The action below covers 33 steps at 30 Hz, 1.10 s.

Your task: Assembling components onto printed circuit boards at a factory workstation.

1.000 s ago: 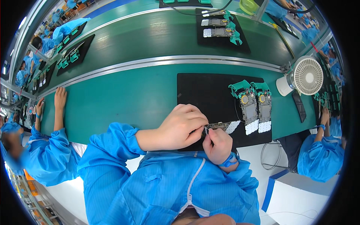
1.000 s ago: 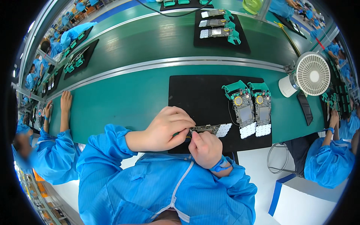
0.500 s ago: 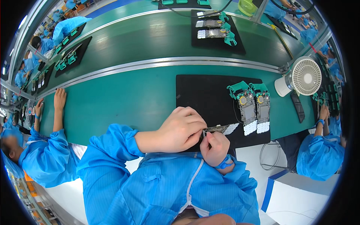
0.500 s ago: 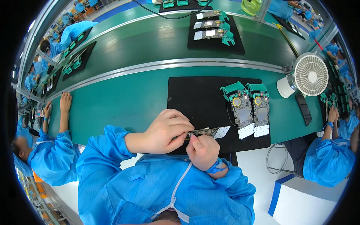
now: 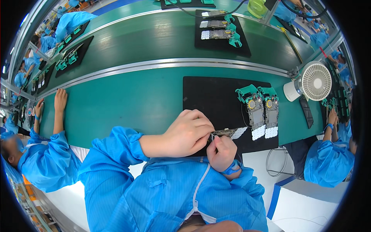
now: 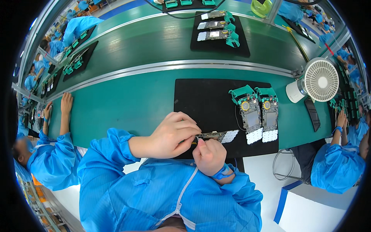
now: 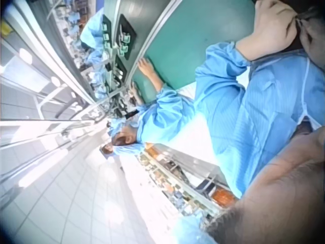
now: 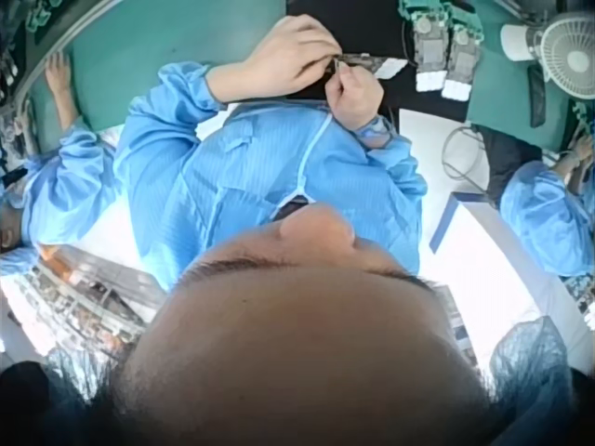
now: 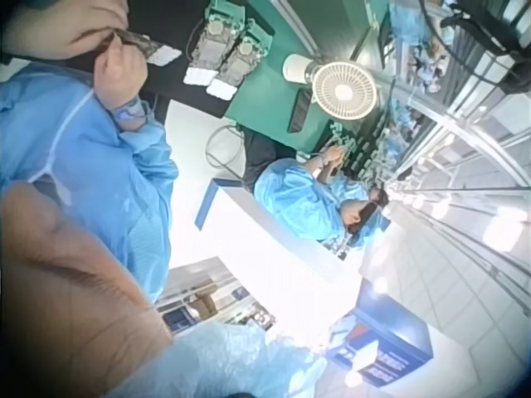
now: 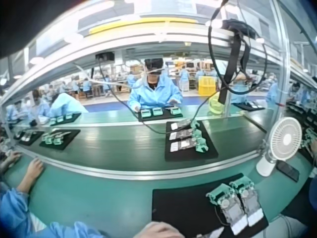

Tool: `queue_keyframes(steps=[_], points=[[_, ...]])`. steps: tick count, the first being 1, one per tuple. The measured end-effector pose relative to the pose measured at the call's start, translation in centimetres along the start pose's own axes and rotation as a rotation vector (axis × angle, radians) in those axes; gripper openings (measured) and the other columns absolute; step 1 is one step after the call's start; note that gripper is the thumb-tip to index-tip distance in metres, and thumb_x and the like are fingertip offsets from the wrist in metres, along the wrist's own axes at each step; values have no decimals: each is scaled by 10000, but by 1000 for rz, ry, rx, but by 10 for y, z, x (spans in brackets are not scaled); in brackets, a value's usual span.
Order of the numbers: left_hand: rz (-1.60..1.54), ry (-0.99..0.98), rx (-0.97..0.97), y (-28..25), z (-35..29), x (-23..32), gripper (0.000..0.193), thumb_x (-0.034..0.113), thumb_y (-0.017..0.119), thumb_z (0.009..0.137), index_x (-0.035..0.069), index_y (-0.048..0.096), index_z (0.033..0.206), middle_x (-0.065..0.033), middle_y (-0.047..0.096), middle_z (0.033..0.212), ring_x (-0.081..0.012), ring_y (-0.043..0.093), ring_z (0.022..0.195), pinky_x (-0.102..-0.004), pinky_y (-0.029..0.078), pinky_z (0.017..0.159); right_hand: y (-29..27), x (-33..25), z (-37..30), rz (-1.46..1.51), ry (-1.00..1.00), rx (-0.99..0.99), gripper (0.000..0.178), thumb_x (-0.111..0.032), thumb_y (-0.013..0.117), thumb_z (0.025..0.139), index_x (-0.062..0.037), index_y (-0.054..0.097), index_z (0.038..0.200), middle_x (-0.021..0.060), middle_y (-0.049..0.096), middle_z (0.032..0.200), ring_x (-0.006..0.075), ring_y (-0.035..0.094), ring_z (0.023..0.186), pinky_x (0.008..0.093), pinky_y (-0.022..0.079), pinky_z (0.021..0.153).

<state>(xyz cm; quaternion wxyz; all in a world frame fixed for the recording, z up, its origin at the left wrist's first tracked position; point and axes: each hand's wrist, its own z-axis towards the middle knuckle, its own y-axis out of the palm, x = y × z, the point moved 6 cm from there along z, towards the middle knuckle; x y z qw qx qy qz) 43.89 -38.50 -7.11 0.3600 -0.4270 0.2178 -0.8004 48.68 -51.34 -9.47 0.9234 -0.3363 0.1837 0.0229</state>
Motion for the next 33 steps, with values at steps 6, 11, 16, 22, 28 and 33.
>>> queue_keyframes(steps=[6, 11, 16, 22, 28, 33], points=[[24, 16, 22, 2, 0, -2, 144, 85, 630, 805, 57, 690, 932, -42, 668, 970, -234, 568, 977, -385, 420, 829, 5, 3, -4, -62, -81, 42, 327, 56, 644, 745, -32, 522, 1034, 93, 519, 665, 279, 530, 516, 372, 430, 433], [-30, 28, -45, 3, 0, -2, 162, 78, 639, 808, 51, 678, 963, -50, 667, 994, -257, 581, 991, -393, 436, 840, -2, 15, -5, 88, 157, -107, 114, 20, 638, 791, 4, 600, 897, 135, 539, 658, 317, 556, 530, 399, 431, 457], [-56, 98, -286, -15, 6, -3, 180, 86, 631, 856, 45, 681, 1023, -70, 666, 1051, -269, 583, 1029, -403, 444, 880, -44, 19, -10, 118, 40, 84, 256, 81, 605, 836, 31, 612, 1087, 175, 607, 834, 296, 577, 678, 354, 458, 595], [-239, 235, -511, -50, 59, -38, 227, 98, 678, 856, 42, 658, 1074, -119, 661, 1090, -307, 604, 1064, -404, 476, 930, -117, 85, -23, -233, 463, 248, 311, 34, 467, 931, 32, 564, 1227, 177, 600, 1150, 301, 589, 1064, 364, 445, 957], [-68, 120, -310, -8, 112, -78, 290, 189, 684, 861, 42, 634, 1106, -114, 586, 1168, -301, 583, 1063, -388, 483, 910, -149, 155, -32, -422, 557, 211, 179, -57, 499, 963, -21, 634, 1075, 169, 560, 1065, 347, 583, 952, 392, 479, 832], [238, 214, -165, 21, 83, -30, 191, 238, 680, 848, 91, 659, 967, -72, 617, 1056, -270, 551, 1091, -424, 420, 935, -160, 204, -46, -368, 610, 141, 197, -116, 509, 978, 9, 645, 1047, 172, 590, 1014, 343, 592, 944, 390, 472, 824]])
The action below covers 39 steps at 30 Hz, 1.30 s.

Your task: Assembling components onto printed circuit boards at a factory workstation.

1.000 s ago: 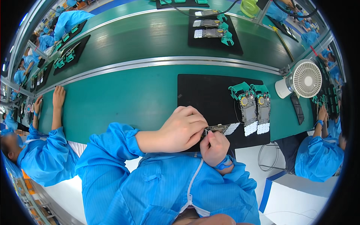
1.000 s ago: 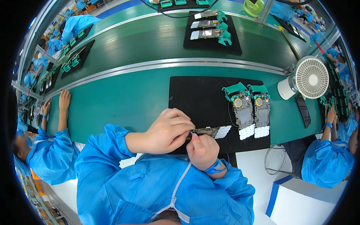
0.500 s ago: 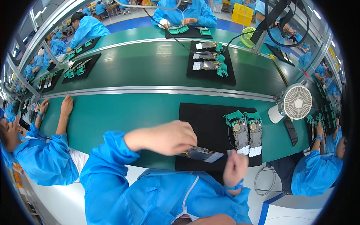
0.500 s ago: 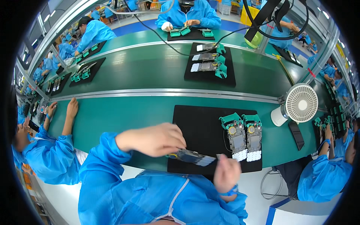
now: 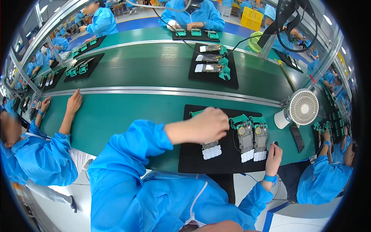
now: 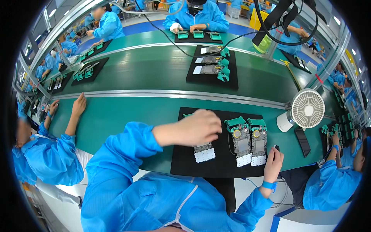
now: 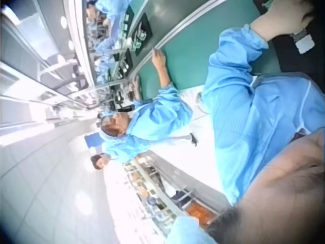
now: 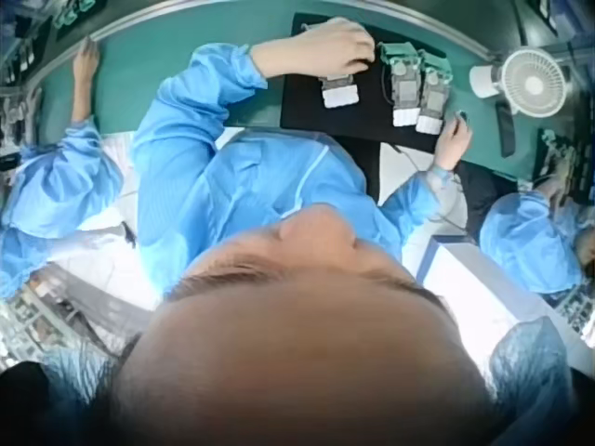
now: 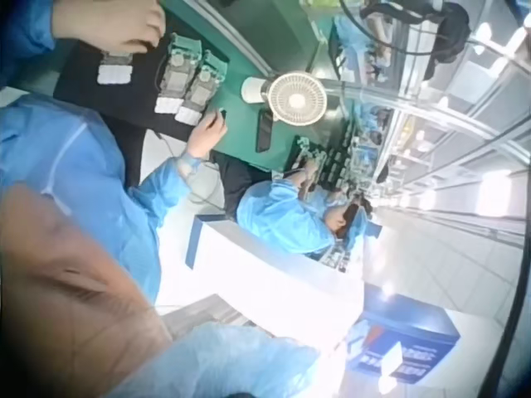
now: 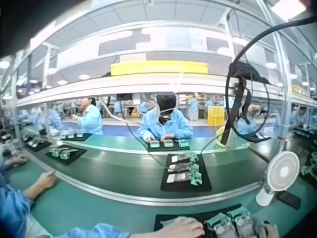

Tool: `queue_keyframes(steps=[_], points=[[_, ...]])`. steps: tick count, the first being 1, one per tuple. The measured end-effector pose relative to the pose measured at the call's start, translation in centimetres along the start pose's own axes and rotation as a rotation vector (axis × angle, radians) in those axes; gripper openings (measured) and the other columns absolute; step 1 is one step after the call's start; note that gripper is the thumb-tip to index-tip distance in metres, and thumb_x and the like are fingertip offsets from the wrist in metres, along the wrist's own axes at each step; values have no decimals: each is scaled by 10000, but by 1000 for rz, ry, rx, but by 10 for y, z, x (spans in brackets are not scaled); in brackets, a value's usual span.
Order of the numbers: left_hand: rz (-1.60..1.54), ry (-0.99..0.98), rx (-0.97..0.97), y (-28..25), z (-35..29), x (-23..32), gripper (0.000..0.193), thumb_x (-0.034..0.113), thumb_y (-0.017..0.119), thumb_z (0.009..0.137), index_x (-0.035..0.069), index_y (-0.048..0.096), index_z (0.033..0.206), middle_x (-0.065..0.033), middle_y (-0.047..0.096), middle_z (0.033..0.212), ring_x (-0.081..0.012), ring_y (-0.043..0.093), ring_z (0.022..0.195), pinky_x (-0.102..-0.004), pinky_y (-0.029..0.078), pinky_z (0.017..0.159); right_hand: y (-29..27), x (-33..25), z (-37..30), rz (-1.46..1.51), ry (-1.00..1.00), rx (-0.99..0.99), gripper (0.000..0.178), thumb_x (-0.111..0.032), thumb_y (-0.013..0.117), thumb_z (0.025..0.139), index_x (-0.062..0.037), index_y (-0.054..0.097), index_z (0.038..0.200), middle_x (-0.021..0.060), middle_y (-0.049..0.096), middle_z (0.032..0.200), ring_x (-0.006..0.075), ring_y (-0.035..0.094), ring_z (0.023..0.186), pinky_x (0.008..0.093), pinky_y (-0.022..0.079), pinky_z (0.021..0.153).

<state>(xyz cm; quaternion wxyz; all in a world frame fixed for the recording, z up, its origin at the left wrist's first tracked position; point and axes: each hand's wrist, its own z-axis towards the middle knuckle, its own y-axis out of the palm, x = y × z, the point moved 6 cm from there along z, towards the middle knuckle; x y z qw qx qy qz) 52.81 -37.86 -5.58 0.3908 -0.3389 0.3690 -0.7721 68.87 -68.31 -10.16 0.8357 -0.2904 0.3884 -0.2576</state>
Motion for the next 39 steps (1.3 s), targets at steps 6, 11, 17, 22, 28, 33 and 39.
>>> queue_keyframes(steps=[6, 11, 17, 22, 28, 33, 39], points=[[199, 136, -15, 34, -42, 44, 415, 445, 670, 836, 83, 636, 1037, -82, 616, 1063, -295, 485, 1237, -607, 224, 1126, 19, -6, 29, -39, -35, -218, 378, -267, 470, 1017, 47, 606, 857, 230, 582, 848, 421, 545, 821, 488, 418, 724], [121, 120, -59, 25, -48, 43, 367, 441, 652, 857, 90, 688, 956, -76, 611, 1022, -309, 482, 1237, -614, 192, 1137, 23, 8, 32, -44, -16, -216, 410, -297, 472, 1016, 53, 612, 855, 240, 604, 879, 422, 548, 836, 489, 424, 738], [119, 12, -159, 15, -48, 42, 408, 453, 633, 869, 85, 727, 720, -66, 634, 909, -300, 483, 1205, -591, 227, 1120, 22, -13, 25, -30, -35, -243, 394, -308, 484, 1010, 40, 619, 884, 244, 590, 908, 419, 539, 862, 485, 424, 761], [199, -93, -217, 0, -34, 50, 373, 420, 644, 873, 65, 726, 793, -68, 634, 878, -296, 510, 1136, -575, 245, 1106, 12, -31, 22, -90, -52, -355, 380, -311, 493, 1007, 33, 623, 910, 213, 548, 906, 413, 525, 841, 474, 419, 750], [50, -215, -187, 6, -7, 65, 331, 390, 656, 867, 61, 685, 843, -77, 634, 875, -289, 580, 996, -434, 428, 968, 0, -54, 19, 16, -142, -445, 343, -290, 518, 997, 30, 623, 933, 191, 545, 937, 379, 545, 872, 447, 436, 760], [-2, -298, -137, 14, 6, 61, 314, 359, 641, 877, 60, 666, 784, -88, 637, 826, -295, 619, 847, -417, 515, 738, -1, -46, 14, 57, -121, -421, 342, -290, 537, 986, 42, 617, 987, 185, 545, 989, 386, 553, 889, 444, 449, 784], [-46, -264, -85, 42, 6, 64, 271, 312, 640, 877, 64, 630, 769, -84, 617, 796, -285, 618, 803, -419, 526, 682, 0, -31, 1, 127, -109, -356, 315, -250, 546, 978, 44, 620, 1063, 180, 546, 1024, 369, 558, 937, 415, 455, 826]])
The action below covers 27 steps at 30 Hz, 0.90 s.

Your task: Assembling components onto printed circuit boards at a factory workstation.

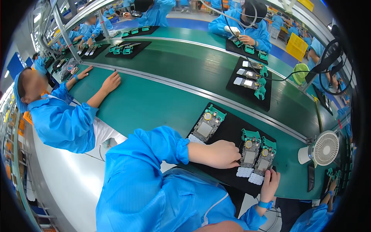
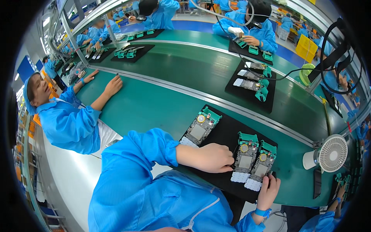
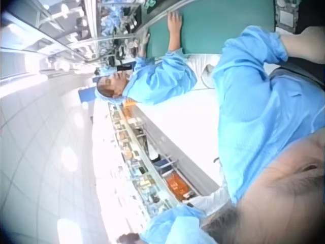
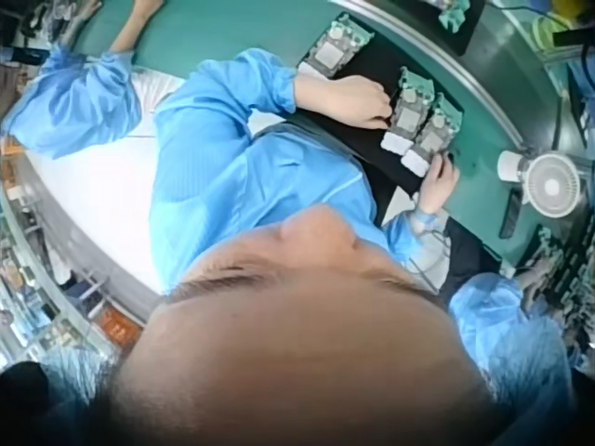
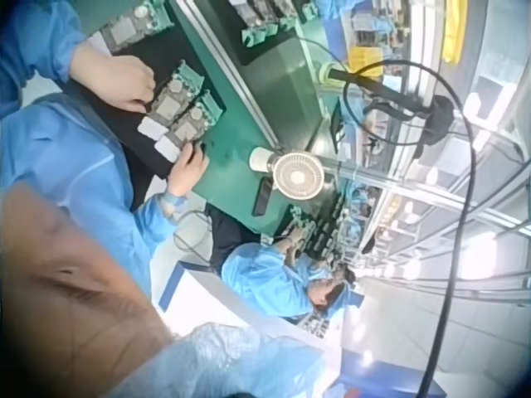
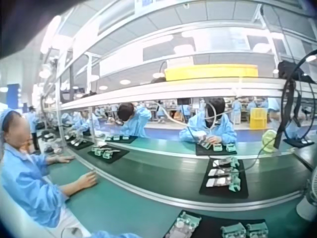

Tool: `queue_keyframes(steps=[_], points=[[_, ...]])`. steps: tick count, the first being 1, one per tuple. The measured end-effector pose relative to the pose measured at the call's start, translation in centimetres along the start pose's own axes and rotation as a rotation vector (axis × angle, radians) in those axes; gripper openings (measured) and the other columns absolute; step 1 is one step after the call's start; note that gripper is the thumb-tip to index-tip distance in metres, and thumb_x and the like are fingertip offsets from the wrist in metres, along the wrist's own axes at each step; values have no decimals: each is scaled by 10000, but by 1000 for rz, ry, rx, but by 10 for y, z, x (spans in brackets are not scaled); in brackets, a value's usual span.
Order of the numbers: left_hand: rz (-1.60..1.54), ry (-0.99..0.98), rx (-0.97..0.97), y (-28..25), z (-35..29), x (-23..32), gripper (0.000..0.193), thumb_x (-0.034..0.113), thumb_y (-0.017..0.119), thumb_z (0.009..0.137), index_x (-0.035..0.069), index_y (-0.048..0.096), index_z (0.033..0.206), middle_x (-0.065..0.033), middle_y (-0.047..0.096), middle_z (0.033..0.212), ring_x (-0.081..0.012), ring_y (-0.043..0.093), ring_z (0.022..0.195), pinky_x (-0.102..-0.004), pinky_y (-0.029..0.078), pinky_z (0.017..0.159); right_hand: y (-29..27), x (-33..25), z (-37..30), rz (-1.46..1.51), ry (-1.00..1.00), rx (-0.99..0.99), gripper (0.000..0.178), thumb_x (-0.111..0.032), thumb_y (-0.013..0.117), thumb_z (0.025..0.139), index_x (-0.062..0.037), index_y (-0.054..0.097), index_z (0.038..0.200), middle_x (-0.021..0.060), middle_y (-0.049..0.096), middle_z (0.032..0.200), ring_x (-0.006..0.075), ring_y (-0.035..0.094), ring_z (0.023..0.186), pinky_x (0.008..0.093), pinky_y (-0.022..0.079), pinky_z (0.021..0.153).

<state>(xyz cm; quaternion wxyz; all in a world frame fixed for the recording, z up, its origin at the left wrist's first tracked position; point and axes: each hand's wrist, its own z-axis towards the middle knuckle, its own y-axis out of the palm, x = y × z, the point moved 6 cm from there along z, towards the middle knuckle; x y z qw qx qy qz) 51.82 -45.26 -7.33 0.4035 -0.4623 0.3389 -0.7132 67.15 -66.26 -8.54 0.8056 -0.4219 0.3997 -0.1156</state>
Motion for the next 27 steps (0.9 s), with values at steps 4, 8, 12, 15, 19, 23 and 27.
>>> queue_keyframes(steps=[4, 8, 12, 15, 19, 23, 27], points=[[0, -3, 26, 5, 1, 1, 254, 307, 640, 875, 70, 628, 785, -80, 621, 808, -288, 619, 802, -422, 525, 688, 1, 16, -3, 58, 38, -10, 313, -239, 552, 974, 43, 618, 1093, 184, 552, 1055, 364, 560, 973, 406, 454, 852], [-163, -164, 109, 2, 6, -6, 190, 271, 636, 870, 82, 621, 869, -105, 622, 836, -314, 629, 841, -438, 520, 713, 2, 18, -6, 31, 15, 18, 297, -219, 574, 962, 35, 621, 1108, 196, 546, 1078, 373, 552, 1001, 408, 450, 875], [-510, -327, 135, 10, 2, -34, 226, 149, 661, 851, 30, 556, 1012, -170, 568, 1017, -290, 665, 813, -381, 537, 734, 5, 15, -5, 168, 34, 171, 225, -124, 598, 944, -22, 628, 1143, 167, 561, 1107, 327, 566, 1040, 370, 452, 904], [-776, -416, 67, 25, 0, -42, 288, 90, 650, 876, -2, 497, 1102, -158, 510, 1101, -236, 668, 876, -347, 553, 709, 1, 1, -10, 261, 75, 253, 158, -70, 561, 952, -31, 655, 1074, 106, 574, 1002, 229, 571, 909, 295, 453, 784], [-848, -473, -49, 28, 4, -34, 279, 71, 641, 896, 14, 474, 1113, -99, 449, 1127, -154, 608, 865, -260, 559, 547, -4, -24, -23, 283, 53, 274, 171, -6, 552, 931, -37, 666, 1056, 61, 554, 873, 148, 511, 755, 267, 406, 656], [-851, -544, -43, 30, 4, -27, 297, 47, 631, 897, 20, 437, 1122, -103, 437, 1079, -133, 605, 828, -253, 541, 517, 16, -36, -40, 589, 140, 206, 325, -7, 574, 906, -15, 554, 1230, 57, 605, 981, 98, 553, 810, 241, 472, 722], [-980, -613, -174, 37, 4, -22, 277, 83, 609, 929, 37, 414, 1120, -93, 589, 881, -123, 606, 637, -248, 498, 492, 43, -42, -54, 489, 3, 134, 313, -39, 646, 876, -17, 557, 1175, 154, 663, 925, 237, 670, 764, 335, 523, 660]])
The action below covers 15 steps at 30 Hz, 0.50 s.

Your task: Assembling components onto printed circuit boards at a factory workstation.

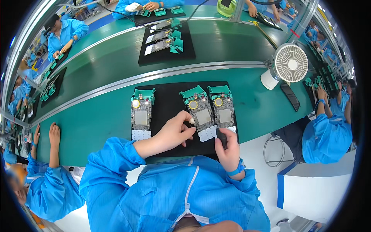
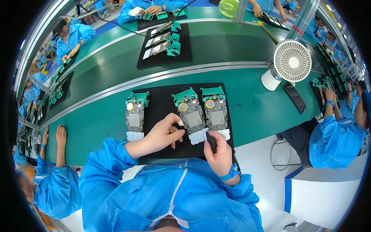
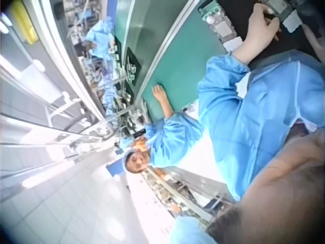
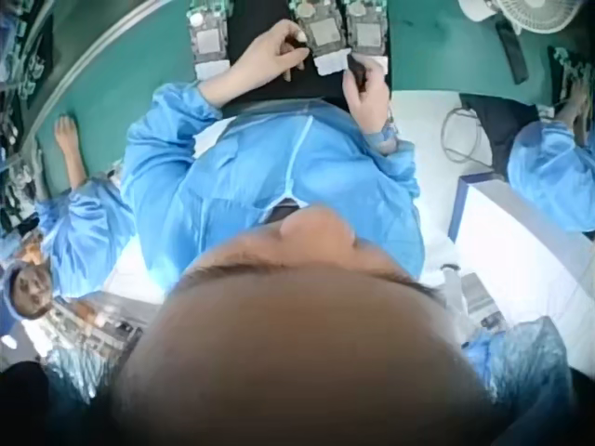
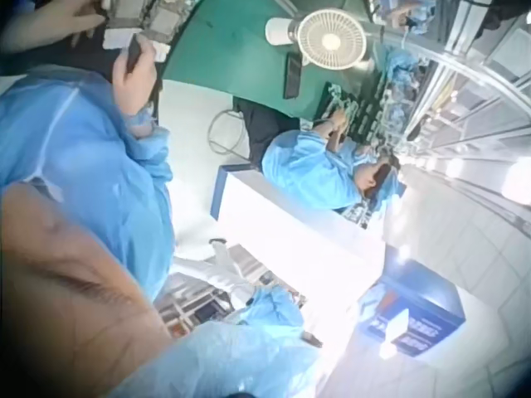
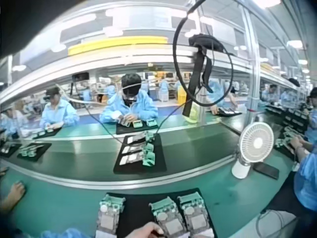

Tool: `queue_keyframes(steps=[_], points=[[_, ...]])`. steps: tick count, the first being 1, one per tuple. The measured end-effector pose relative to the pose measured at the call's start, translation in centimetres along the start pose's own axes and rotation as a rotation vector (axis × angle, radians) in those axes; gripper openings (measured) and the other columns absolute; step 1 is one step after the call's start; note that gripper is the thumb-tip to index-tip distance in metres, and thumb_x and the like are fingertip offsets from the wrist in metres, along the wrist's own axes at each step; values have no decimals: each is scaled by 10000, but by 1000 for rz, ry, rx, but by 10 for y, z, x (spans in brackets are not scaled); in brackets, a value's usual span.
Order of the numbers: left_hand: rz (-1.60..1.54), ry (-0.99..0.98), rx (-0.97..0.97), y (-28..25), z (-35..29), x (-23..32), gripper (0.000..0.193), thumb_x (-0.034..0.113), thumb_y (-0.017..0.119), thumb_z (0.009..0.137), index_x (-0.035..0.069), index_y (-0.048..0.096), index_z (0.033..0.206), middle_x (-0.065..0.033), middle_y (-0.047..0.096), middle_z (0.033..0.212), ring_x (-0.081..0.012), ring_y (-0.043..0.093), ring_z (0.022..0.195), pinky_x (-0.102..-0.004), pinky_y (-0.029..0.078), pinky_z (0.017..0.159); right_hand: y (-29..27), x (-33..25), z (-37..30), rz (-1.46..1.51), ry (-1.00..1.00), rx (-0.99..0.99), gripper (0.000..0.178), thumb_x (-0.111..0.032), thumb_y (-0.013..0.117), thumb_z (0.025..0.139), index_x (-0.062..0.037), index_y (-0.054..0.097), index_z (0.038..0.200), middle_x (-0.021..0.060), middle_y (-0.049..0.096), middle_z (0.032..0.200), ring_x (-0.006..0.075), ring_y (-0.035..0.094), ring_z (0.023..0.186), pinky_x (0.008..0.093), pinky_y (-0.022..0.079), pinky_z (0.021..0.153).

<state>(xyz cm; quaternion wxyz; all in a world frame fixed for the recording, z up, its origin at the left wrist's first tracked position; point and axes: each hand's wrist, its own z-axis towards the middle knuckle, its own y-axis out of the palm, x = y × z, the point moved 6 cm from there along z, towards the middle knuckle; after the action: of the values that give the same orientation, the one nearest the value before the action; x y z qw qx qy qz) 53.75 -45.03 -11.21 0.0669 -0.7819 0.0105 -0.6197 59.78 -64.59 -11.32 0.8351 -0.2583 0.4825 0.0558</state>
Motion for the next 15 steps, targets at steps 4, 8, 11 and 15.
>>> queue_keyframes(steps=[4, 8, 11, 15], points=[[-15, 56, -68, 1, 2, 3, 255, 133, 621, 938, 51, 430, 1086, -75, 618, 747, -113, 586, 556, -244, 449, 471, 1, -7, 3, -177, -2, -84, 288, -24, 662, 840, -24, 591, 1119, 169, 662, 884, 312, 664, 734, 371, 533, 641], [242, 57, -95, -10, -5, 9, 247, 186, 666, 907, 43, 486, 998, -80, 602, 746, -132, 610, 612, -290, 452, 506, 2, -26, 10, -430, -232, -71, 316, 0, 670, 792, -32, 607, 1099, 152, 653, 843, 321, 651, 713, 387, 528, 611], [384, 143, -103, -10, -11, 14, 257, 196, 693, 866, 30, 512, 942, -122, 600, 775, -212, 623, 622, -359, 471, 566, 2, -24, 10, -428, -206, -71, 324, 0, 675, 783, -27, 607, 1099, 149, 654, 838, 317, 653, 698, 385, 529, 600], [590, 260, 8, -5, -16, 16, 271, 205, 707, 852, 47, 526, 979, -121, 629, 830, -265, 647, 669, -371, 502, 574, 4, -17, 9, -225, -86, -75, 339, -17, 679, 807, 0, 580, 1131, 173, 668, 870, 325, 675, 706, 371, 544, 612]])
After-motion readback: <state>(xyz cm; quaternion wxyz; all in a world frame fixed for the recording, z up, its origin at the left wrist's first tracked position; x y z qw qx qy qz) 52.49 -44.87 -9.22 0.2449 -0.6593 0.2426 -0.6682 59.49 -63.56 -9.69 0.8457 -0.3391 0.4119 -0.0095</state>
